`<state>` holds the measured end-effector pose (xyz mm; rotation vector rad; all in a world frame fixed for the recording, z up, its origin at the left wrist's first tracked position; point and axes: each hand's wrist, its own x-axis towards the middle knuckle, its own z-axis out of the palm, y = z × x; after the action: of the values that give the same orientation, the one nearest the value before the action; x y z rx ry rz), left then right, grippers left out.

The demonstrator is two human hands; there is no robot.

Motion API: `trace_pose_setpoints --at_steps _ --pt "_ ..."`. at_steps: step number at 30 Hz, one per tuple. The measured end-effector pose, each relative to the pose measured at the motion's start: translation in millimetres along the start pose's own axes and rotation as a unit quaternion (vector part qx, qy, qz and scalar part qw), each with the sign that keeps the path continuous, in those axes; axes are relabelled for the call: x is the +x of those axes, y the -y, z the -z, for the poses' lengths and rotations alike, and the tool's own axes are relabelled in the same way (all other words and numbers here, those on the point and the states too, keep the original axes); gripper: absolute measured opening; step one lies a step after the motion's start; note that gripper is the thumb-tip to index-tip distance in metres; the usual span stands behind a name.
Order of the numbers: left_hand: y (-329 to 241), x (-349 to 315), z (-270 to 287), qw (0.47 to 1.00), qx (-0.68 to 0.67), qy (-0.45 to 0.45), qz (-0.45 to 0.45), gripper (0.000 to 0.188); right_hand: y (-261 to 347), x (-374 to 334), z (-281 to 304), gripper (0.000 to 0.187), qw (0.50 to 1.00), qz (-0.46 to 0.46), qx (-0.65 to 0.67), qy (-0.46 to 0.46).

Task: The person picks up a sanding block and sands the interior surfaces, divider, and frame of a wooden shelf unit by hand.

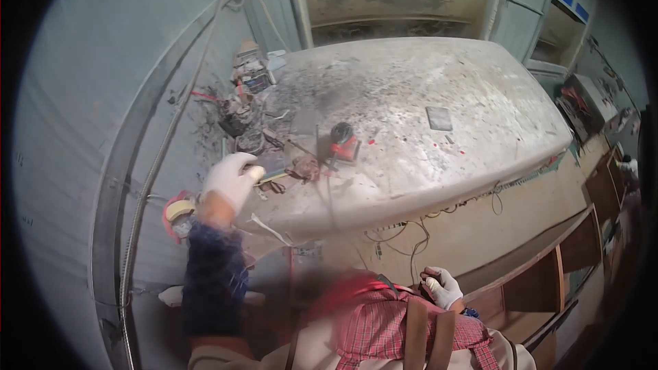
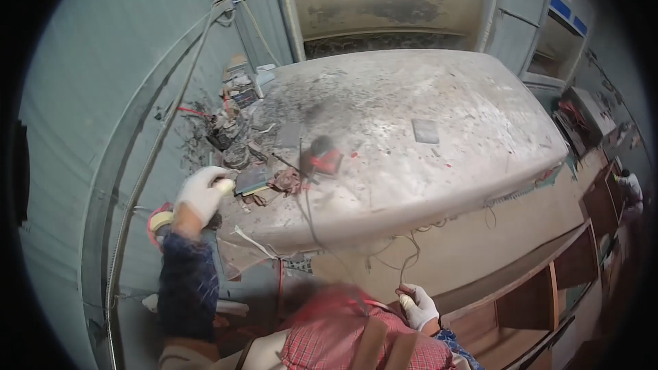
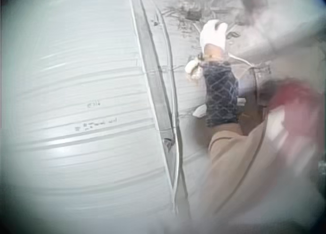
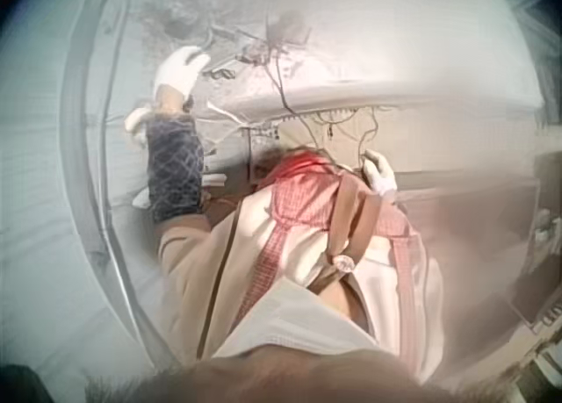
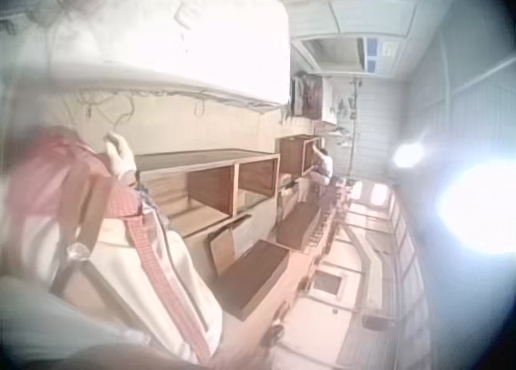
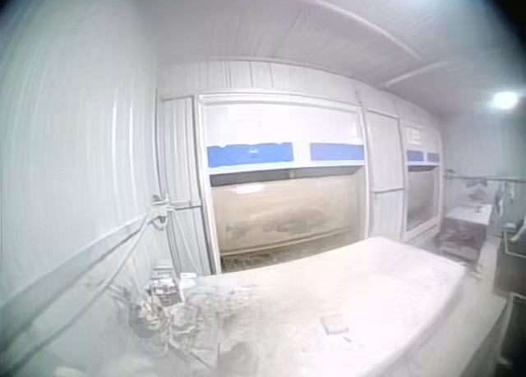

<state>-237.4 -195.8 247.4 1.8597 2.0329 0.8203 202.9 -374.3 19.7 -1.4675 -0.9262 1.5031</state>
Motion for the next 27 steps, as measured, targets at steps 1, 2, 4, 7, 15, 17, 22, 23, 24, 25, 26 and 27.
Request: trace_pose_setpoints --at_steps 1,2,4,7,15,17,22,23,24,25,26,27 --pt "42 14 -23 0.997 0.080 0.021 -0.006 0.033 2 -5 -2 0.034 1.000 0.016 0.013 0.001" --pt "46 23 -45 0.979 0.168 0.097 0.057 0.035 5 -11 -2 0.033 0.999 0.032 0.008 -0.005" --pt "115 34 -113 0.942 0.296 0.155 0.037 0.047 9 -26 1 0.033 0.999 0.027 -0.005 -0.037" --pt "140 37 -179 0.931 0.330 0.154 -0.010 0.062 23 -60 11 0.041 0.983 -0.031 -0.143 -0.116" --pt "200 87 -213 0.878 0.438 0.191 0.007 0.076 23 -93 -3 0.040 0.967 -0.076 -0.147 -0.195" --pt "244 110 -227 0.859 0.476 0.188 -0.010 0.063 23 -98 -4 0.046 0.968 -0.106 -0.128 -0.190" --pt "105 138 -190 0.777 0.511 0.359 0.082 0.056 -2 -107 3 0.048 0.961 -0.117 -0.081 -0.238" --pt "95 136 -164 0.796 0.494 0.340 0.080 0.055 0 -107 1 0.049 0.964 -0.116 -0.072 -0.228" --pt "87 138 -142 0.826 0.458 0.323 0.057 0.054 0 -109 0 0.050 0.965 -0.118 -0.063 -0.227" --pt "73 136 -124 0.850 0.416 0.322 0.036 0.052 -2 -112 2 0.051 0.966 -0.120 -0.061 -0.223" --pt "56 133 -106 0.868 0.370 0.331 0.016 0.051 -8 -114 3 0.051 0.967 -0.120 -0.055 -0.219" --pt "36 128 -90 0.884 0.312 0.347 -0.003 0.050 -14 -115 3 0.051 0.968 -0.118 -0.050 -0.217"
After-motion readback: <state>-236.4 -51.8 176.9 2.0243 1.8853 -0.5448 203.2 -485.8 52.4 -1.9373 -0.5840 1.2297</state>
